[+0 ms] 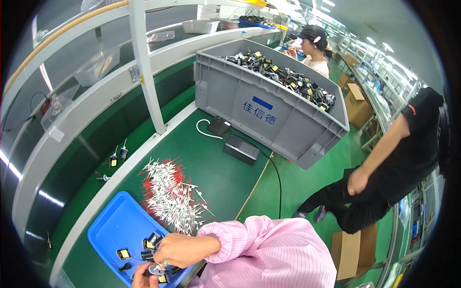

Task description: The person assembles electronic components by hand, inserting pins or wires into a plastic housing.

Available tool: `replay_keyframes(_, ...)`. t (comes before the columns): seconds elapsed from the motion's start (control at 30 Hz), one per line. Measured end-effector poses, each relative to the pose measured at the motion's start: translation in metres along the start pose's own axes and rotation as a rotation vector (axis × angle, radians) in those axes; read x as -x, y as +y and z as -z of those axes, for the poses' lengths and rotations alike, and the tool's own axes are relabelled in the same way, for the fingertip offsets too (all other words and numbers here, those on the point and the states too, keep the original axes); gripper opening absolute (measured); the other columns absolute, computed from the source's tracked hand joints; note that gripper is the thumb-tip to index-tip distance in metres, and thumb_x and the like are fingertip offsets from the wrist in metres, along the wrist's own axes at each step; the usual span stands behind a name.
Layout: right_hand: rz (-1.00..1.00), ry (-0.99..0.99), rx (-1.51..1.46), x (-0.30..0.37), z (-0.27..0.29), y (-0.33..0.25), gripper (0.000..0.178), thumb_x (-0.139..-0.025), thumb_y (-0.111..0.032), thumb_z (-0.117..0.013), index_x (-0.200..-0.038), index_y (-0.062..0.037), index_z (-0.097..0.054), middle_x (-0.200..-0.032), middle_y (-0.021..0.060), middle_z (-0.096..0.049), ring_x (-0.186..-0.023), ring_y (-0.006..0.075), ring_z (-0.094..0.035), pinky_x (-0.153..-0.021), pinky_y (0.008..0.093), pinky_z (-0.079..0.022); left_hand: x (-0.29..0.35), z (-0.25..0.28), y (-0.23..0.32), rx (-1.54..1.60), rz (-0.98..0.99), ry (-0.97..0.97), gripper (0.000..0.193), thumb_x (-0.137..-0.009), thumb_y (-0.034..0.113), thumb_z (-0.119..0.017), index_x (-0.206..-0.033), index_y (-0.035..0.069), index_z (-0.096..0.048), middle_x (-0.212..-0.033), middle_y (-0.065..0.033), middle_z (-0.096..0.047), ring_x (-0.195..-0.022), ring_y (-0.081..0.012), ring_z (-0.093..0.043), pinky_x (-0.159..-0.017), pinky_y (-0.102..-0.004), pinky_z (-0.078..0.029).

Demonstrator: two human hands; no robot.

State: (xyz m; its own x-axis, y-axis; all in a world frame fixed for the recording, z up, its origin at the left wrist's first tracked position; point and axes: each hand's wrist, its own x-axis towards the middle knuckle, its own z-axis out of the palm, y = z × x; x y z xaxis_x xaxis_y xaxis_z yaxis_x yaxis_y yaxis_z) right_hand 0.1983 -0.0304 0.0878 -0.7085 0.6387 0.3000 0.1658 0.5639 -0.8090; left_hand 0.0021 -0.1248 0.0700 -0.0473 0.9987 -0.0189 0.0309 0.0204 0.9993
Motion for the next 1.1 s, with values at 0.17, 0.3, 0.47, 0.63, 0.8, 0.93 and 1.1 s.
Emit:
replay_keyframes(0.17,0.030,0.015,0.079,-0.002,-0.004,0.002,0.005,-0.068,-0.004,-0.059,-0.067,0.0004,-0.056,-0.060,0.0184,-0.057,-0.062,0.0386,-0.059,-0.052,0.0461,-0.041,-0.006,0.005,-0.014,-0.106,-0.069,0.020,0.030,-0.089,0.011,-0.063,-0.112,-0.007,-0.059,-0.104,-0.0128,-0.064,-0.093,-0.0206,-0.061,-0.084,-0.0323,-0.049)
replay_keyframes(0.3,0.048,0.076,0.313,-0.006,-0.023,0.001,0.006,-0.066,-0.005,-0.061,-0.068,-0.0009,-0.057,-0.062,0.0173,-0.059,-0.065,0.0359,-0.060,-0.056,0.0436,-0.045,-0.015,-0.006,0.005,-0.473,-0.118,0.046,0.029,-0.088,0.008,-0.064,-0.112,-0.006,-0.060,-0.102,-0.0141,-0.065,-0.091,-0.0213,-0.062,-0.082,-0.0325,-0.050)
replay_keyframes(0.47,0.088,-0.041,0.151,-0.007,-0.024,0.012,0.008,-0.066,-0.007,-0.061,-0.073,-0.0034,-0.060,-0.065,0.0106,-0.060,-0.066,0.0312,-0.060,-0.063,0.0404,-0.047,-0.005,0.015,-0.013,-0.268,-0.173,0.011,0.024,-0.086,0.010,-0.065,-0.108,0.000,-0.066,-0.098,-0.0168,-0.063,-0.081,-0.0287,-0.063,-0.077,-0.0331,-0.051)
replay_keyframes(0.63,0.103,0.020,0.244,-0.006,-0.020,0.002,0.015,-0.064,-0.004,-0.061,-0.079,-0.0031,-0.062,-0.065,0.0119,-0.060,-0.064,0.0307,-0.061,-0.062,0.0396,-0.048,-0.020,0.004,-0.009,-0.400,-0.374,0.094,0.028,-0.069,0.001,-0.073,-0.096,-0.003,-0.069,-0.075,-0.0142,-0.064,-0.064,-0.0244,-0.062,-0.059,-0.0295,-0.047)
replay_keyframes(0.8,0.168,-0.017,0.208,-0.013,-0.025,-0.001,0.020,-0.062,0.003,-0.060,-0.080,-0.0035,-0.063,-0.059,0.0112,-0.055,-0.056,0.0300,-0.057,-0.055,0.0392,-0.045,-0.016,0.013,-0.004,-0.321,-0.347,0.036,0.032,-0.072,-0.003,-0.072,-0.103,-0.004,-0.066,-0.081,-0.0149,-0.065,-0.068,-0.0250,-0.063,-0.060,-0.0306,-0.048)
replay_keyframes(0.93,0.111,-0.139,0.074,-0.020,-0.019,-0.002,0.014,-0.067,0.005,-0.060,-0.079,-0.0014,-0.063,-0.059,0.0125,-0.056,-0.054,0.0308,-0.057,-0.053,0.0395,-0.046,-0.009,0.024,-0.009,-0.236,-0.317,-0.020,0.032,-0.077,0.001,-0.071,-0.109,-0.003,-0.064,-0.089,-0.0138,-0.065,-0.073,-0.0243,-0.064,-0.062,-0.0307,-0.049)
replay_keyframes(1.1,0.063,-0.225,0.215,-0.065,-0.013,0.017,0.008,-0.082,-0.010,-0.066,-0.077,-0.0031,-0.066,-0.061,0.0154,-0.058,-0.052,0.0305,-0.058,-0.049,0.0370,-0.044,0.002,0.034,-0.013,-0.376,-0.348,0.367,0.059,-0.081,0.012,-0.071,-0.132,-0.001,-0.045,-0.130,-0.0176,-0.053,-0.119,-0.0315,-0.052,-0.096,-0.0382,-0.043)
